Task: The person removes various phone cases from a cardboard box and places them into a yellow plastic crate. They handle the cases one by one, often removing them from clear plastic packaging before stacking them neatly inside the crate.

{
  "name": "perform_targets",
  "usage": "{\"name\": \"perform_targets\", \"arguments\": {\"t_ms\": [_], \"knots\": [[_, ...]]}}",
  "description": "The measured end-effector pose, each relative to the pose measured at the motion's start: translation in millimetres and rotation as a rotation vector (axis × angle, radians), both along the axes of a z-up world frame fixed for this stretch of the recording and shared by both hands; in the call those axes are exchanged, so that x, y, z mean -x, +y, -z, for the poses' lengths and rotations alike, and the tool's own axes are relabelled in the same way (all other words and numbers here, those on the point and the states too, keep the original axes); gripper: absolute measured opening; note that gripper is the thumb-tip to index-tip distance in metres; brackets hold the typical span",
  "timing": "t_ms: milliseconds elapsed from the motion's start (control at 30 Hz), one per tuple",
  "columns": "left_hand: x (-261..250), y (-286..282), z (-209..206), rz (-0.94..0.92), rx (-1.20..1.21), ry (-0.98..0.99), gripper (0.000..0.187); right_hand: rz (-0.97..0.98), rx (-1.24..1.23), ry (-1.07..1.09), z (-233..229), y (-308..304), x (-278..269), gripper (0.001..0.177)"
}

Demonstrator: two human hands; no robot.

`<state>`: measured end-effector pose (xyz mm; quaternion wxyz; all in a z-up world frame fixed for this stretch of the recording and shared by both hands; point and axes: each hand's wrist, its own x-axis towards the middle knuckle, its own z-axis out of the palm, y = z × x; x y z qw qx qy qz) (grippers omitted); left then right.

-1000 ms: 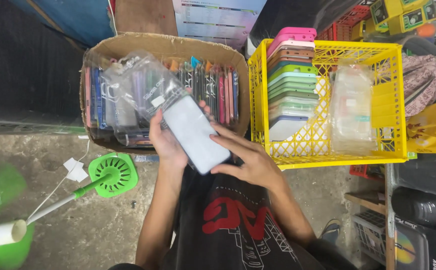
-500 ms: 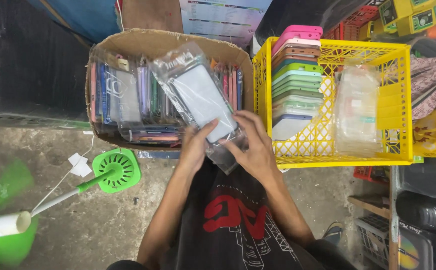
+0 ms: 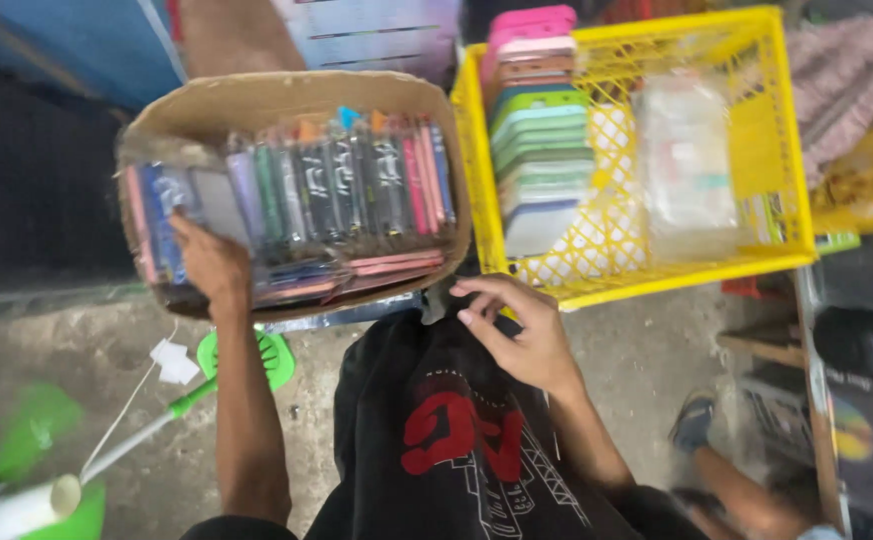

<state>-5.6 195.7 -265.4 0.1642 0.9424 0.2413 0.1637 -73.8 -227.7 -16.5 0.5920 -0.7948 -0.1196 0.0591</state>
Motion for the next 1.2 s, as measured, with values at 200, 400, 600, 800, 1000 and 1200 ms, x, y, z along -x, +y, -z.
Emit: {"name": "perform_targets", "arguments": {"t_ms": [200,400,600,800,1000,1200], "knots": [[18,-27,2,-0.039,-0.071,0.295,0.062,0.560,-0.042,-0.052,41,-93,-3,0.011],[38,-70,-29,0.065,-0.114,0.198,0.092,0.605,0.763,-0.229,40,-195,-63,0.035],[46,-145,-72,0.209,0.083,0.047,0.083,0.172,1.219,0.244,60,-233,-107,0.048],[50,-221,-115,0.297,0.255,-0.109,0.066,0.124,1.204,0.213,79,-250,-123,0.082],[44,-285,-174,0.342,0.275,-0.159,0.058,0.025,1.284,0.407,31,-218,-140,0.114],[44,-311,-205,0.321,0.486,-0.286,0.068,-0.005,1.470,0.116,118,-265,-138,0.071]]}}
